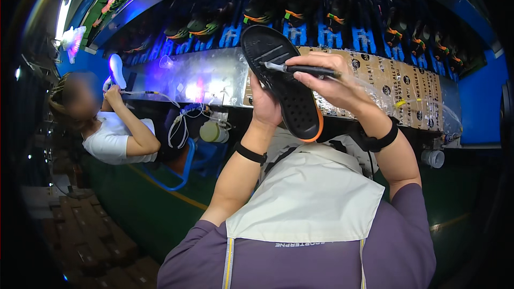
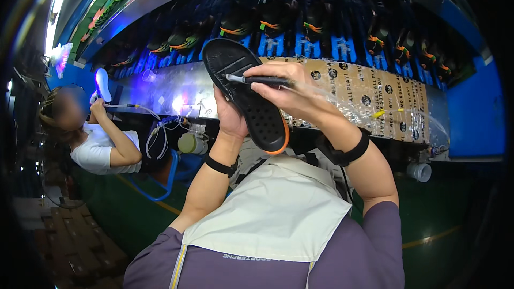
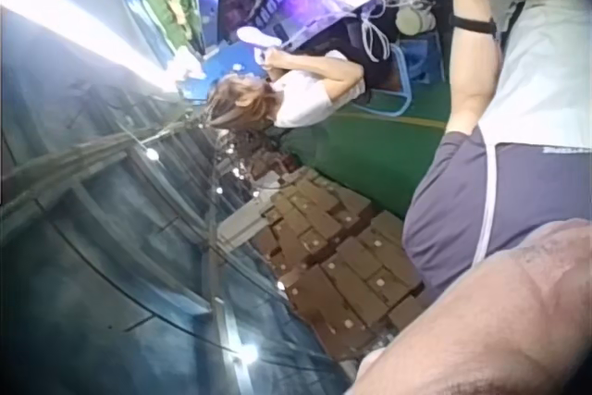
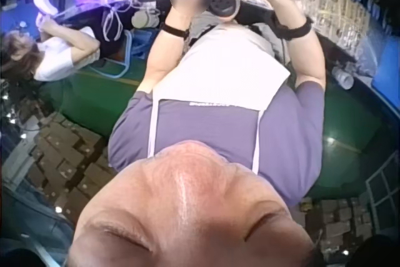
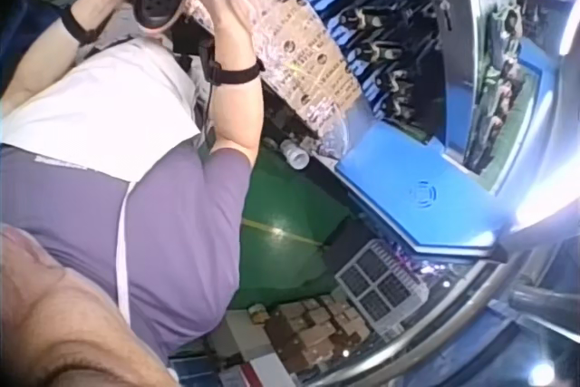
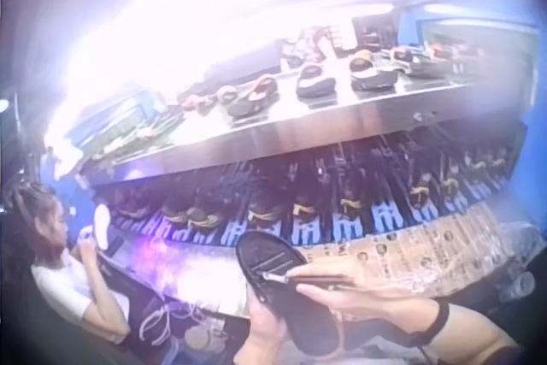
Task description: Apply adhesive to shoe soles using a brush on a manufacturing line.
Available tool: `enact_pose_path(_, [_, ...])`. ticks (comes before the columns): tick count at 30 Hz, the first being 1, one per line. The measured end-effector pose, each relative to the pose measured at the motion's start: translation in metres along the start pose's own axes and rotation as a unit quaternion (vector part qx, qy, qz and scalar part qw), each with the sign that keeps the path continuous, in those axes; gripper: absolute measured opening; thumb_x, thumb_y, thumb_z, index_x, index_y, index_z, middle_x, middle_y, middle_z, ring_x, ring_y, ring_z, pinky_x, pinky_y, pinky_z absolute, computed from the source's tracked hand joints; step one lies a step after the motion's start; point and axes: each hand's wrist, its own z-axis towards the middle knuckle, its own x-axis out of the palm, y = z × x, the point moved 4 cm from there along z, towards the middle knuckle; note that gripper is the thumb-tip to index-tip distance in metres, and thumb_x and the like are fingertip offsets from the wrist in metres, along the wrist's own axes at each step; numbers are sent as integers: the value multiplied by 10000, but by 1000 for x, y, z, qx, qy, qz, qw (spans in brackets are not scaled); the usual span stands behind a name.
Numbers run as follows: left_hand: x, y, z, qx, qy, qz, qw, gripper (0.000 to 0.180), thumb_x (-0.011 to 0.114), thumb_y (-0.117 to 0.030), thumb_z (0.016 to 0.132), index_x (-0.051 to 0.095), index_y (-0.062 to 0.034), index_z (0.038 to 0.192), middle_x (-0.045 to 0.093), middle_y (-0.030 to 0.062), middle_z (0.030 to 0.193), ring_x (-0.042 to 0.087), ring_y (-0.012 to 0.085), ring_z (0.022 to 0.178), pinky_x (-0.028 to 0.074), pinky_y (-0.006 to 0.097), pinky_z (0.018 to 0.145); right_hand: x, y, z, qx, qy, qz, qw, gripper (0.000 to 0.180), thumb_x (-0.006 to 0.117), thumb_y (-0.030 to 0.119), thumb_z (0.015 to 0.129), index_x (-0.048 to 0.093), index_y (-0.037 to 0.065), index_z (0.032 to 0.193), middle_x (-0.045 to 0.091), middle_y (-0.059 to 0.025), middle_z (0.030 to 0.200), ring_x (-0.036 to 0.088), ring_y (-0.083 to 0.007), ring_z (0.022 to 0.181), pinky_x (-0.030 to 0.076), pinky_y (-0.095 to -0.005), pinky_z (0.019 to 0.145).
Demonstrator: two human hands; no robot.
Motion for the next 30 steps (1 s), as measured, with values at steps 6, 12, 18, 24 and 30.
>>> enact_pose_path(6, [4,-26,10,69,-42,66,995,776,310,-710,1027,543,-117,1470,656,133,1359,658,340,1191,526,518,1067,17,31,-12,-69,140,10,988,258,814,103,855,785,60,1108,723,-131,870,669,-312,826,527,-389,806])
enact_pose_path(12, [30,-43,22,27,25,-40,999,915,403,-783,951,553,10,1382,640,242,1176,628,377,1056,538,503,994,29,54,-16,-203,118,-159,959,311,825,99,827,775,71,1132,710,-113,866,648,-281,796,506,-396,729])
enact_pose_path(18, [34,-68,29,70,6,-21,997,1006,365,-837,922,572,48,1352,672,233,1183,664,365,1048,562,504,955,20,51,-12,-145,97,-200,964,310,817,120,849,773,104,1155,731,-98,946,658,-296,872,492,-393,831])
enact_pose_path(24, [47,-88,36,72,53,-8,996,977,364,-822,928,550,14,1398,666,240,1222,674,369,1069,547,510,998,12,50,-3,-118,181,15,976,253,807,129,862,780,101,1113,714,-90,878,676,-296,851,508,-426,809])
enact_pose_path(30, [67,-102,47,40,153,78,984,1121,432,-878,863,443,65,1470,589,269,1309,619,388,1146,529,529,1016,6,57,3,-181,255,-65,948,280,790,116,871,774,83,1148,734,-105,935,684,-302,889,531,-397,823])
